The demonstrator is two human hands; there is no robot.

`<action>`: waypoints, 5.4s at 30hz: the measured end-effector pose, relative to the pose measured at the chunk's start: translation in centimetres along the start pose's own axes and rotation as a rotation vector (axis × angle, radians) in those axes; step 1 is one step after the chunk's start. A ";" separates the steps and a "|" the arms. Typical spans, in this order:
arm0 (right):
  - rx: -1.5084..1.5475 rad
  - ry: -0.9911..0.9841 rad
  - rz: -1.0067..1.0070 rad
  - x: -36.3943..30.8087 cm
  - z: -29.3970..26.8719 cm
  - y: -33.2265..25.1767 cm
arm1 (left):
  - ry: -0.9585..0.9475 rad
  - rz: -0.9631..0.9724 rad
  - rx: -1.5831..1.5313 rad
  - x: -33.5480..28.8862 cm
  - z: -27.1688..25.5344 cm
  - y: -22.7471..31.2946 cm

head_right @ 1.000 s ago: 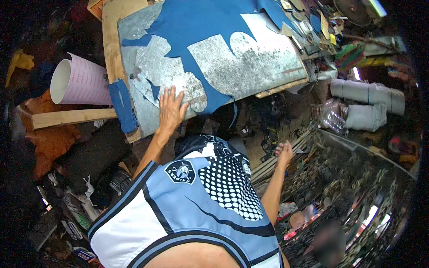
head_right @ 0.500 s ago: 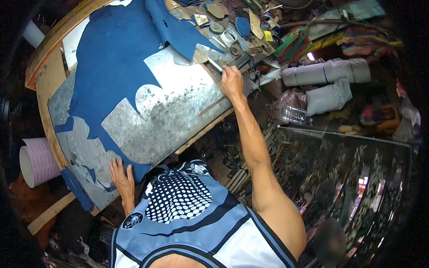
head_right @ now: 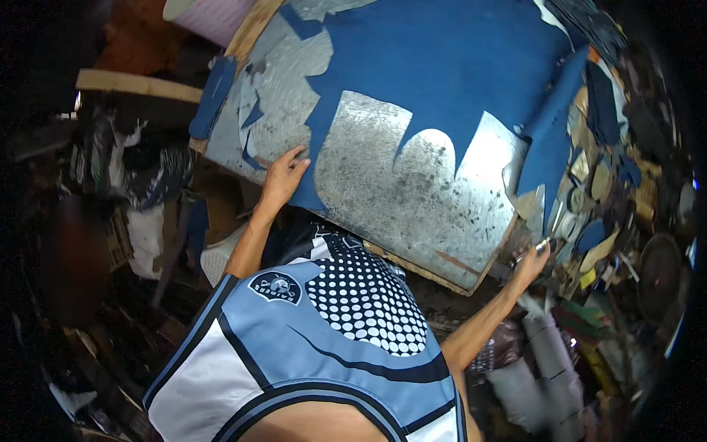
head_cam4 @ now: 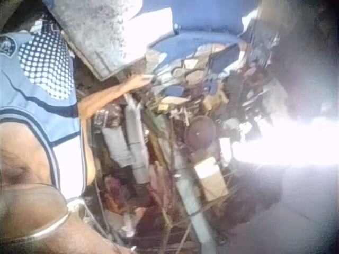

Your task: The person is marking leather sheets with a stencil and cutting out patterns using a small utility knife on a metal workbench.

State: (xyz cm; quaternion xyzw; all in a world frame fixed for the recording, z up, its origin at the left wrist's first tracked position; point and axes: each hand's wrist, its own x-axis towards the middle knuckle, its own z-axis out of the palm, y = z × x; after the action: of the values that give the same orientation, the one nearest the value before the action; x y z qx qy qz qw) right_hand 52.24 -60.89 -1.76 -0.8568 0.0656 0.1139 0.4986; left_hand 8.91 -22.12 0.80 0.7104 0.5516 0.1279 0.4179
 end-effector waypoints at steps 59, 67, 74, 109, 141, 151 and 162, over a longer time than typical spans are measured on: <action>-0.795 -1.067 -0.726 -33.9 27.4 -11.1 | 0.226 0.470 0.498 10.6 -10.1 -6.3; -0.522 -1.042 -0.258 -35.6 22.3 -12.6 | -0.043 0.668 0.375 7.0 -10.6 -9.2; 0.015 -0.610 0.217 -33.9 13.0 -9.3 | 0.004 0.861 0.374 7.5 -11.5 -9.3; 0.256 0.761 0.088 -23.0 -14.9 -0.4 | -1.283 1.010 -0.276 -2.6 1.8 12.1; 0.393 -0.354 -0.073 -31.9 22.3 -11.8 | -0.575 1.594 -0.274 -3.4 -1.1 11.8; 0.403 -0.528 0.147 -27.1 24.1 -20.9 | -0.964 1.286 -0.453 -2.2 -5.3 12.0; 0.437 -0.331 0.201 -22.7 16.0 -15.6 | 0.344 0.821 0.625 30.0 -5.5 2.6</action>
State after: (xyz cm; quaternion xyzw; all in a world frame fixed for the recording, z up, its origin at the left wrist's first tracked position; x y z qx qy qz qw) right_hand 31.80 -39.28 9.57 -0.6880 0.0909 0.2840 0.6616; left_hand 17.91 7.03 -2.26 0.9268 0.3008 0.2249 0.0058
